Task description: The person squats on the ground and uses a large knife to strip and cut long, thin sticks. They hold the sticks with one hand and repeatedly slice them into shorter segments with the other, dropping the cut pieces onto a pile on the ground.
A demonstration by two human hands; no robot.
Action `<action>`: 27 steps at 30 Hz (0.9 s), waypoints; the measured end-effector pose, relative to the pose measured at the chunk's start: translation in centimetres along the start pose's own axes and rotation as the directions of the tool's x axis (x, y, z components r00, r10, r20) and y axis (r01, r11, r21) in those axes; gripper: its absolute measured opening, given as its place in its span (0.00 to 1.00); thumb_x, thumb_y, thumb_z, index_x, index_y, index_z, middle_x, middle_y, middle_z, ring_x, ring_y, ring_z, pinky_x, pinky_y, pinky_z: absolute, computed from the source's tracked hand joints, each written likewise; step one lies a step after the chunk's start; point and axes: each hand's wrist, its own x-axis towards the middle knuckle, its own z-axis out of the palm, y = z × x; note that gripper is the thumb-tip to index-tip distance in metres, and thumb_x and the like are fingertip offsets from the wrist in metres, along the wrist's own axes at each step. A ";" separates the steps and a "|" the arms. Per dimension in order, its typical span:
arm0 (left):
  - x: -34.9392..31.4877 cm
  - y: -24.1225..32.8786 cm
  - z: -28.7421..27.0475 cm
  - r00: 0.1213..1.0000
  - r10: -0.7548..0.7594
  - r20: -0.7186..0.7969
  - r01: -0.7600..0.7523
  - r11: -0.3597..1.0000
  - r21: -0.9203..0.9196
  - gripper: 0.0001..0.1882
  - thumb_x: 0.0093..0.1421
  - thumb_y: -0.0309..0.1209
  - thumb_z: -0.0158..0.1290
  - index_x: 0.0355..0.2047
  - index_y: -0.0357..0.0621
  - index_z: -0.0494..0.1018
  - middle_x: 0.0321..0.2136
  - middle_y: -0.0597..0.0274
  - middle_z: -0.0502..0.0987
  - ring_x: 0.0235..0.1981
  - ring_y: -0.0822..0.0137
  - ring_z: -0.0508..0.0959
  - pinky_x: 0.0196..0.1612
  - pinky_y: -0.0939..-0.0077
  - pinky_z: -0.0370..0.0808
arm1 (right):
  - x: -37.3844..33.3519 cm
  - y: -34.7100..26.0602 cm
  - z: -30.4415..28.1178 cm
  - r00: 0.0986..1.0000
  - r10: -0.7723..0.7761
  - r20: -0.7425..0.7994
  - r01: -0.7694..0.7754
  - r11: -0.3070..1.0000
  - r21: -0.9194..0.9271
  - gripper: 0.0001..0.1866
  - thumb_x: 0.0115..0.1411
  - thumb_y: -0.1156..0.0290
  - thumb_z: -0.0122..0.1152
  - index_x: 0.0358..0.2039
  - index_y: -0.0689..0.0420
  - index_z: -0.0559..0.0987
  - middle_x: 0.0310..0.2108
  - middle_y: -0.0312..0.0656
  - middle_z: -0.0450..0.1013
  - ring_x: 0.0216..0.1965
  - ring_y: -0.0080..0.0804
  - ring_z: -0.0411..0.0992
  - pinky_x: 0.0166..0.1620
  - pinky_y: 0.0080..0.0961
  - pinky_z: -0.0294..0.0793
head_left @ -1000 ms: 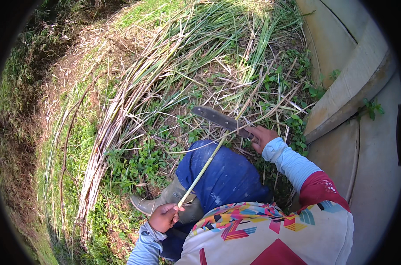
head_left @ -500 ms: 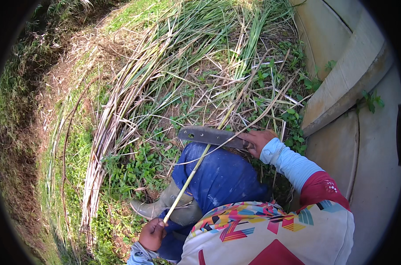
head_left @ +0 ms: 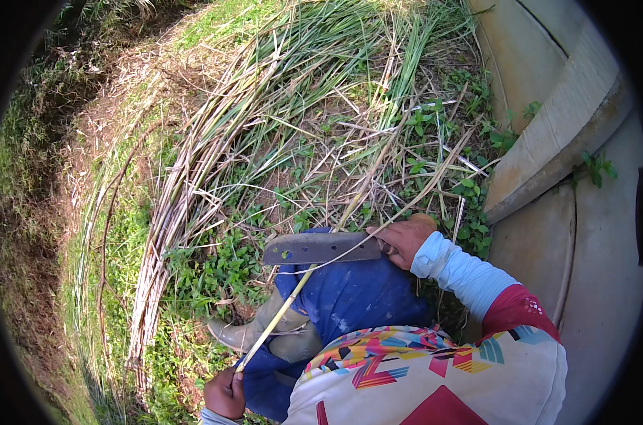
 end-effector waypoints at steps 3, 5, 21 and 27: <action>-0.7 -0.2 -0.9 0.996 -0.061 0.072 0.045 0.978 0.206 0.11 0.68 0.31 0.50 0.43 0.41 0.79 0.33 0.45 0.81 0.35 0.47 0.82 0.38 0.60 0.78 | 0.2 3.0 0.7 0.986 0.166 0.022 -0.165 0.985 -0.049 0.32 0.49 0.72 0.66 0.58 0.54 0.72 0.40 0.50 0.77 0.44 0.52 0.76 0.50 0.45 0.76; -1.1 -1.3 -0.4 0.991 0.129 -0.044 -0.116 0.965 0.236 0.11 0.66 0.35 0.51 0.34 0.41 0.78 0.23 0.52 0.77 0.22 0.54 0.77 0.27 0.61 0.73 | 1.3 4.6 -0.3 0.835 0.536 0.128 -0.539 0.842 -0.013 0.29 0.55 0.71 0.65 0.59 0.54 0.71 0.46 0.52 0.77 0.50 0.53 0.75 0.55 0.43 0.75; -0.6 -3.9 8.6 0.490 -0.117 -0.864 0.453 0.881 0.138 0.27 0.56 0.28 0.60 0.56 0.41 0.70 0.60 0.47 0.65 0.63 0.49 0.63 0.63 0.49 0.60 | 0.9 4.2 2.7 0.802 0.597 0.019 -0.597 0.801 0.039 0.30 0.51 0.69 0.66 0.57 0.51 0.75 0.36 0.51 0.80 0.41 0.54 0.79 0.49 0.44 0.79; -1.9 -2.4 13.9 0.388 -0.921 -0.037 -0.401 -0.133 -0.907 0.37 0.67 0.50 0.52 0.66 0.39 0.58 0.66 0.47 0.58 0.66 0.51 0.62 0.67 0.50 0.58 | 1.9 3.5 1.0 0.809 0.587 0.036 -0.588 0.808 0.022 0.28 0.51 0.69 0.65 0.55 0.54 0.76 0.38 0.53 0.79 0.42 0.56 0.78 0.49 0.45 0.78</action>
